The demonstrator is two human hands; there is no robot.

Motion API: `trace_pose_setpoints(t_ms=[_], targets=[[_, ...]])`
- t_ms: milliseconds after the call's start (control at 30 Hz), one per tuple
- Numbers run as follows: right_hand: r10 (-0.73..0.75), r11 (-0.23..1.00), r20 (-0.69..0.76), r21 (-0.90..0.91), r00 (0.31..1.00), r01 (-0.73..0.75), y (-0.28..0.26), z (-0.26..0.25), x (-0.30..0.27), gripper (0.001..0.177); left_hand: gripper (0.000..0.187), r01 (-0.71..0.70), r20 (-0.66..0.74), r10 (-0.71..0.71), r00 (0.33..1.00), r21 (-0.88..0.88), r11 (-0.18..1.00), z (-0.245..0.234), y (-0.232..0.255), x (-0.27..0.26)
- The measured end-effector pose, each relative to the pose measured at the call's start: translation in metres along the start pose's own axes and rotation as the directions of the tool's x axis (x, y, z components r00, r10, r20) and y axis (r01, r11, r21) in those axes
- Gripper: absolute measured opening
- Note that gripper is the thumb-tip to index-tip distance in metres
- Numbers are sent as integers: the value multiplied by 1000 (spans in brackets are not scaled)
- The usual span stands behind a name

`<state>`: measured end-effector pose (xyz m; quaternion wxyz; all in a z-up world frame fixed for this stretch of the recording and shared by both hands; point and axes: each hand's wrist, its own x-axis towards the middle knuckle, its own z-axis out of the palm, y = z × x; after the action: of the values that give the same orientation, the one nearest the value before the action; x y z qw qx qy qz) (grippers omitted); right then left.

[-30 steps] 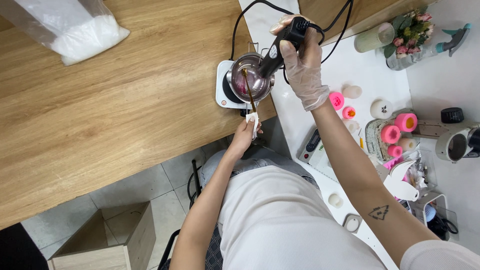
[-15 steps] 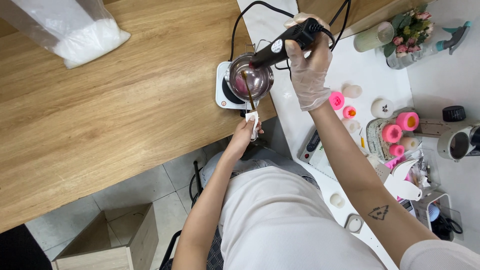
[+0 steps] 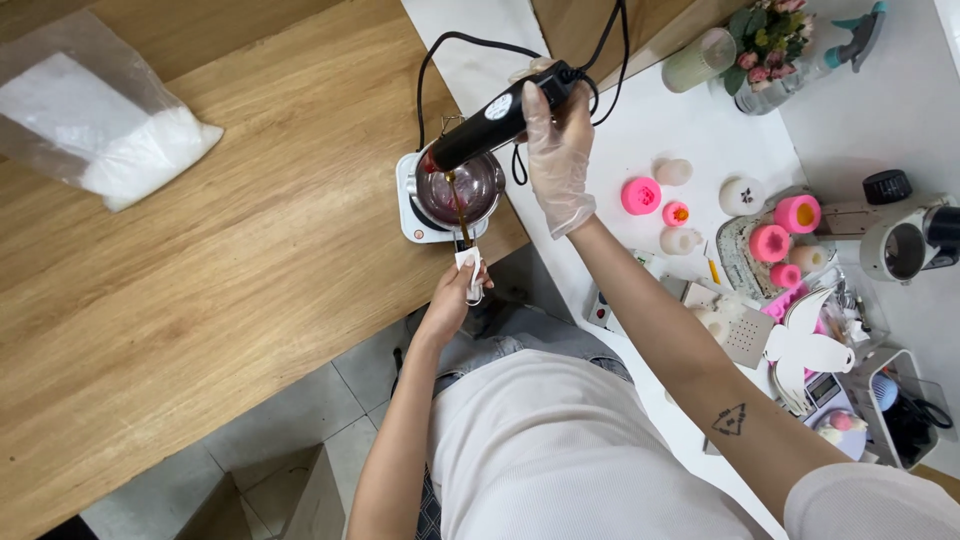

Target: Handling candle molds and melting wax using a heat gun and electric heater on a workbench.

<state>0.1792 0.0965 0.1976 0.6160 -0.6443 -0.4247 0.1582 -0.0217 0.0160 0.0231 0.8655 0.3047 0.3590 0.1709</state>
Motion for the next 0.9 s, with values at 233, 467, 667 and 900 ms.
trace_pose_setpoints(t_ms=[233,467,667,900], targets=[[78,997,82,-30,994,-75,7,-4,4,51,40,53,-61,-49,997,66,996,6,11,-10],[63,983,136,-182,989,-38,-5,-2,14,59,44,51,-50,-45,998,111,993,10,20,-16],[121,983,202,-159,972,-90,-5,2,17,60,42,36,-49,-32,998,94,995,6,17,-13],[133,975,231,-202,964,-86,-2,4,23,54,40,60,-50,-56,997,88,994,5,16,-14]])
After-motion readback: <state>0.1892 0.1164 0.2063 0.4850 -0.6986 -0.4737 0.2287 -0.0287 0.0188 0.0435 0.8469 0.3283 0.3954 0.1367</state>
